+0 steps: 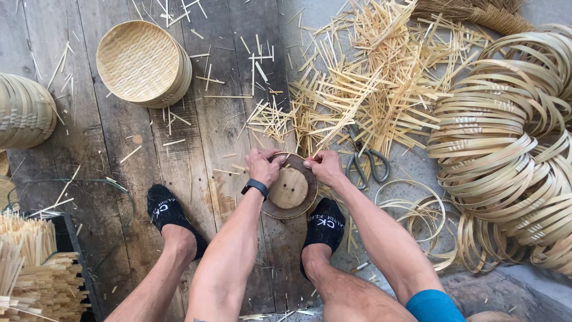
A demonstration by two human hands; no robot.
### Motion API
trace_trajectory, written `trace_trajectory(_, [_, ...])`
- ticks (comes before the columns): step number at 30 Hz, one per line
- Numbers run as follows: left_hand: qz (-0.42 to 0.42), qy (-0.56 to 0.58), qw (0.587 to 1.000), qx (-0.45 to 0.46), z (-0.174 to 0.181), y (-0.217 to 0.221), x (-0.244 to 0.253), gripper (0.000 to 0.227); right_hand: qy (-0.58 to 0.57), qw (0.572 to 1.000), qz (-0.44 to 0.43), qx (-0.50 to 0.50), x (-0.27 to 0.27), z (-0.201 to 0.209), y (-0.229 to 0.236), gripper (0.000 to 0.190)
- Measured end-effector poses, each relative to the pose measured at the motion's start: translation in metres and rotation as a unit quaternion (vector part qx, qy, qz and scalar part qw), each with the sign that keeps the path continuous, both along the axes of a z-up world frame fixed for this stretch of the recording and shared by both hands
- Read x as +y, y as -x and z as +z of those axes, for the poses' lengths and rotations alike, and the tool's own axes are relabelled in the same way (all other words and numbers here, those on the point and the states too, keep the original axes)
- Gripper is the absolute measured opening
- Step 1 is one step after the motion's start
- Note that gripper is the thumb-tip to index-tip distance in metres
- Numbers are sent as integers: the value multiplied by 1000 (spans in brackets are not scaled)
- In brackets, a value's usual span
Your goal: The person weaves bamboo strips into a flat base by hand, places a wooden form over it to shape the sides, and trims the edges with scissors.
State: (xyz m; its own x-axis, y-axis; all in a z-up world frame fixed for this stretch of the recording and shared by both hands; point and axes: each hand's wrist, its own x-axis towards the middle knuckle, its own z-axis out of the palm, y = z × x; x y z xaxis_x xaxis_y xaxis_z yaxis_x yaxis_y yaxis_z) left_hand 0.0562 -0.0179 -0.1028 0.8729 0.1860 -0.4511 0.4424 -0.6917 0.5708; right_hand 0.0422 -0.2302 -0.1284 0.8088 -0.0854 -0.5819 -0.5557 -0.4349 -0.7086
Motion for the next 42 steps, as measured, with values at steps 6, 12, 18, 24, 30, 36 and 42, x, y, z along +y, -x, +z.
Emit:
trace_trajectory(6, [45,68,991,-104,-9,18,23,33,-38,996,11,86,-12,50,20,34])
trace_trajectory(12, [127,235,963,37,-37,70,87,29,-208,958,-126,149,-17,30,65,25])
trace_trajectory(18, [181,117,971,101,-13,60,81,34,-174,958,-167,158,-12,24,61,21])
trace_trajectory(24, [232,227,943,76,-7,64,78,35,-154,972,-150,96,-3,51,62,24])
trace_trajectory(30, [388,547,717,191,1,155,43,25,-312,922,-164,162,1,60,93,24])
trace_trajectory(36, [425,499,742,143,-7,172,3,19,-240,944,-170,147,12,29,105,22])
trace_trajectory(42, [406,500,749,156,10,161,9,25,-224,953,-133,157,9,32,101,27])
